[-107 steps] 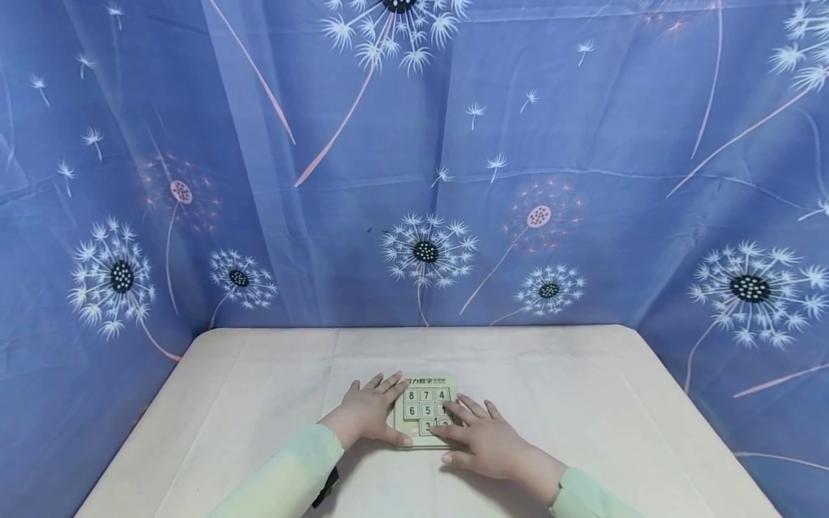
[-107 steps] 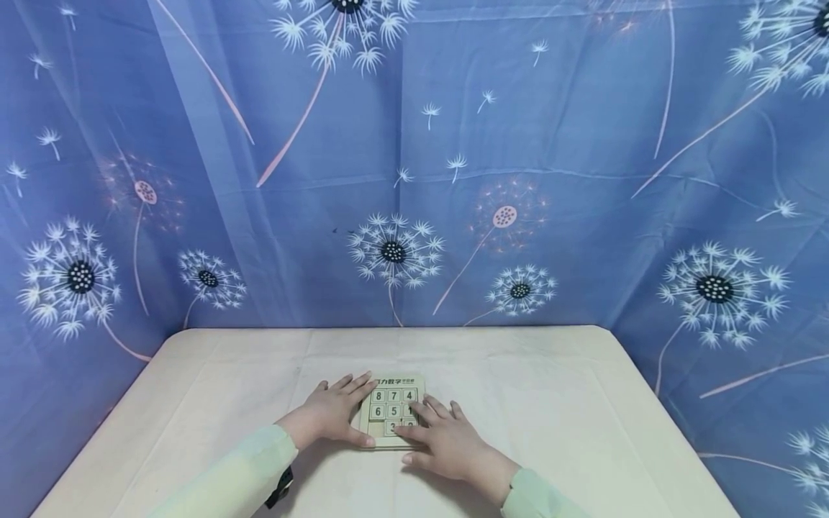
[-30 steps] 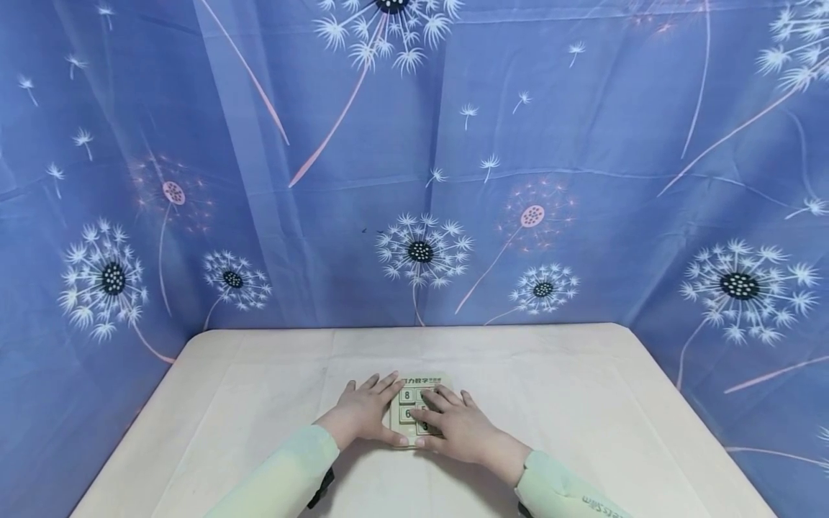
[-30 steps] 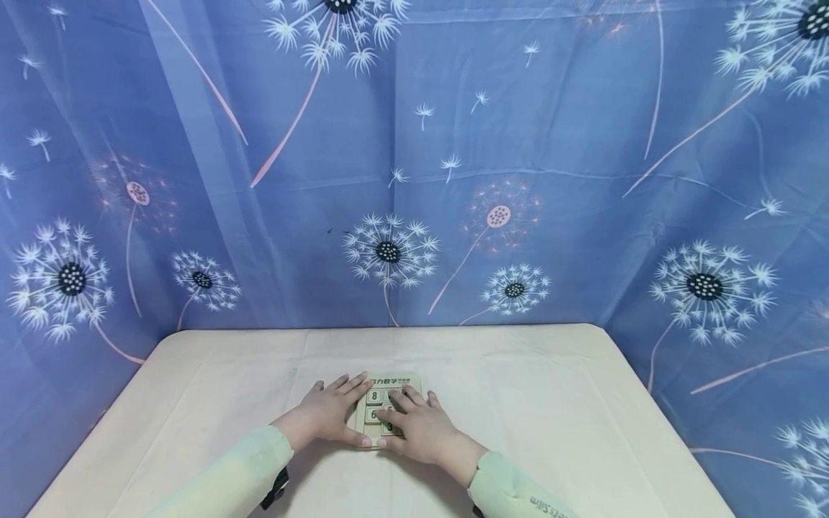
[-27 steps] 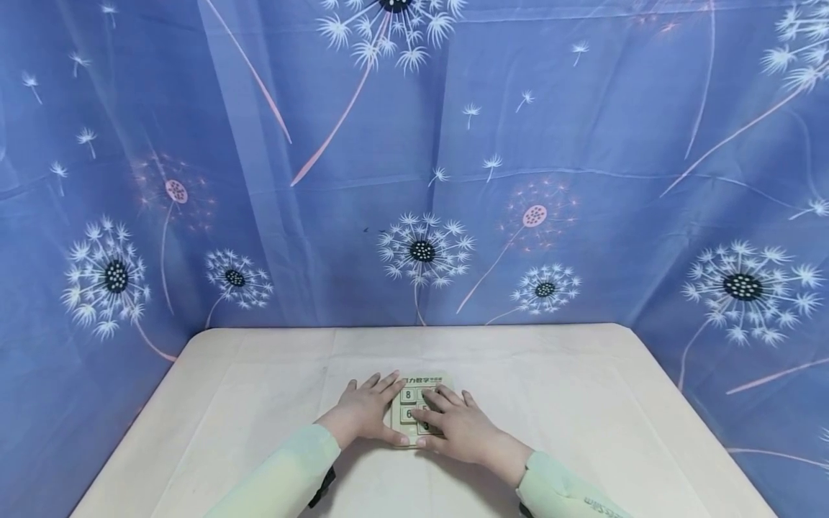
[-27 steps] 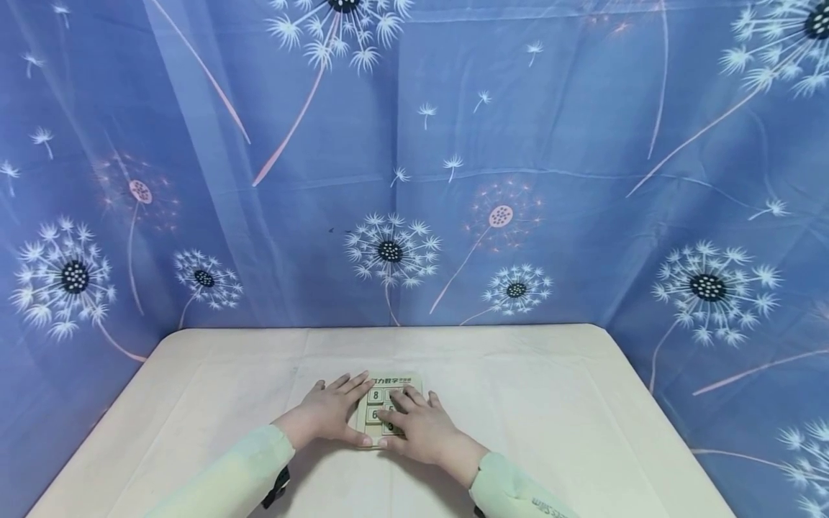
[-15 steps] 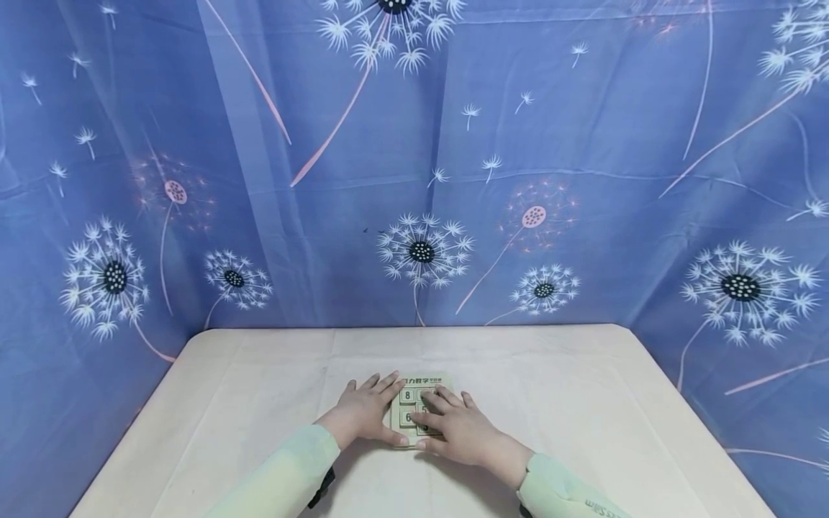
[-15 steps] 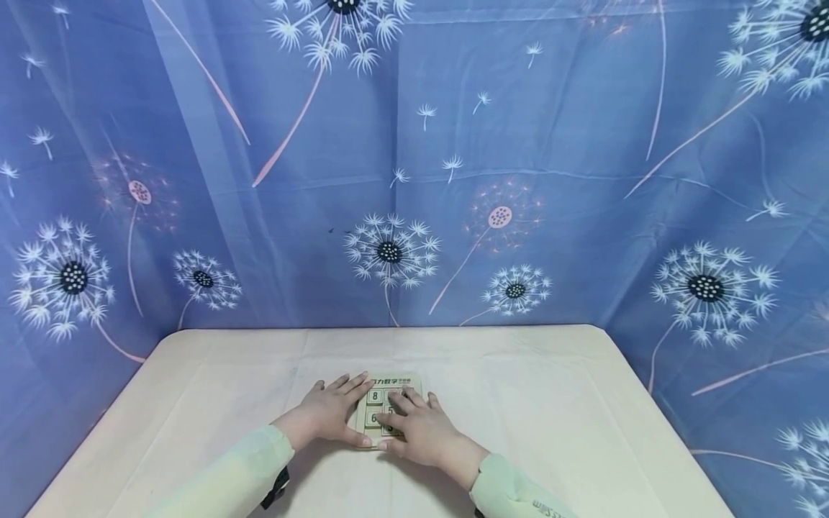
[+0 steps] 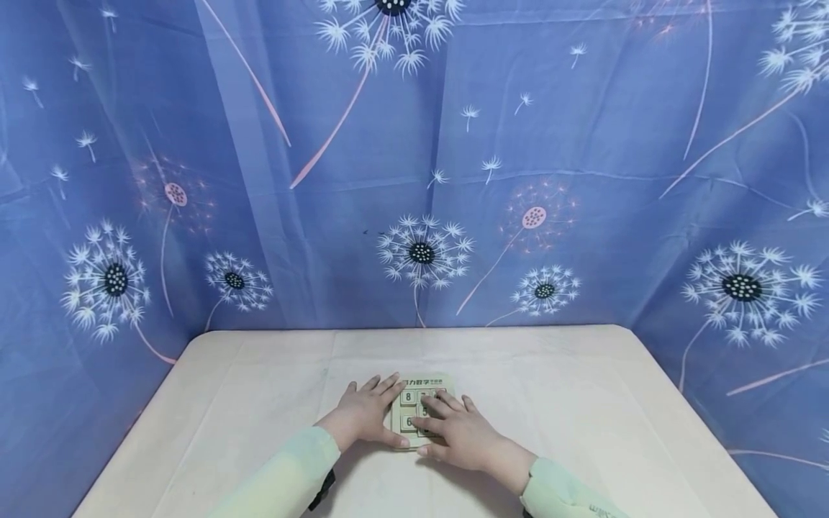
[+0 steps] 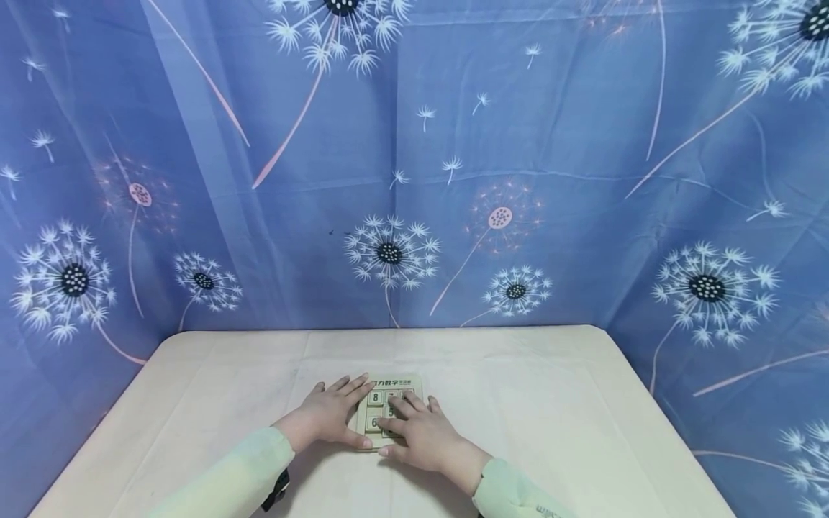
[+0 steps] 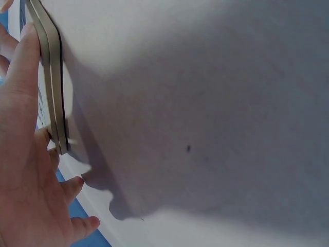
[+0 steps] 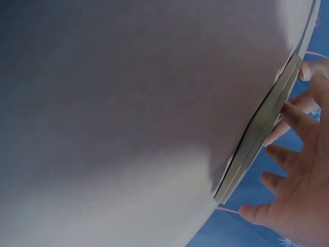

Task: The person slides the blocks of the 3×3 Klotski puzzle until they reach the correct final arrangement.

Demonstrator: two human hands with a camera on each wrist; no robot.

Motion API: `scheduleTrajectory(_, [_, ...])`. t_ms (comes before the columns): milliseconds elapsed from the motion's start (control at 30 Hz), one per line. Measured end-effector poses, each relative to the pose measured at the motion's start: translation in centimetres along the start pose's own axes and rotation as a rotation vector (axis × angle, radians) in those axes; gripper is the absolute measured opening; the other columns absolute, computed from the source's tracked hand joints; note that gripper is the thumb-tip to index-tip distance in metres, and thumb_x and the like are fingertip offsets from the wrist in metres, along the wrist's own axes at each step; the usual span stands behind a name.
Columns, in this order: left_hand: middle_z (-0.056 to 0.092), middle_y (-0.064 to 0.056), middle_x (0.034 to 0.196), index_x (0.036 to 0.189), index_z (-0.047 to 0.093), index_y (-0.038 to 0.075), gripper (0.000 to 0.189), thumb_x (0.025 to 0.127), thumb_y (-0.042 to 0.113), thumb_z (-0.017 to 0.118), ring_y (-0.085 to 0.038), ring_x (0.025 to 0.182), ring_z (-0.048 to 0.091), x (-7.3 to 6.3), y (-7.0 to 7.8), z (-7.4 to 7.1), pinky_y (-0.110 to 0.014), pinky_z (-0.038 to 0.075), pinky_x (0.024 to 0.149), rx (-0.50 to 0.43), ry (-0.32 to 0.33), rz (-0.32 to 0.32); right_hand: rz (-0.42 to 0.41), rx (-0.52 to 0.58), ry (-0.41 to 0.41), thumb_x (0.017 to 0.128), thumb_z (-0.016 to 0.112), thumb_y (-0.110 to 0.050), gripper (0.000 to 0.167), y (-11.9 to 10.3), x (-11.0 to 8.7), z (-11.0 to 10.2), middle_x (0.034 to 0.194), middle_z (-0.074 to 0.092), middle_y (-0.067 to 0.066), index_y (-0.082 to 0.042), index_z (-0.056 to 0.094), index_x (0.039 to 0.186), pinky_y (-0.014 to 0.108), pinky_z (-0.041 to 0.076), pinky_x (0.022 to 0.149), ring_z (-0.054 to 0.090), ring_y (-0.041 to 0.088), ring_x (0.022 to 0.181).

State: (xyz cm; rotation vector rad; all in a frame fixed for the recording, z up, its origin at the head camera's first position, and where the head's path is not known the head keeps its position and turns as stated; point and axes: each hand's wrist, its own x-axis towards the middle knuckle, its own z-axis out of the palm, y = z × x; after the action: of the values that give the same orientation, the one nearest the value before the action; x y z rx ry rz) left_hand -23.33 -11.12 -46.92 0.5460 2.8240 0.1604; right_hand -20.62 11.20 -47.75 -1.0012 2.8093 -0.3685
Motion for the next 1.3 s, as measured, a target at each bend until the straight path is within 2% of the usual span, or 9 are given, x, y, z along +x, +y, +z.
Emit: scheduleTrajectory(1300, [0.031,0.002,0.170,0.160,0.038,0.022,0.110,0.071,0.075,0.077,-0.033,0.155,0.036,-0.04,0.08,-0.10,-0.066,0.030,0.123,-0.009,-0.014,-0.015,-0.030,-0.032,-0.020,0.094,0.064,-0.056,0.054,-0.07,-0.45,-0.15,0.160,0.048,0.009,-0.030,0.064,0.140,0.075,0.037,0.114,0.038,0.041,0.152])
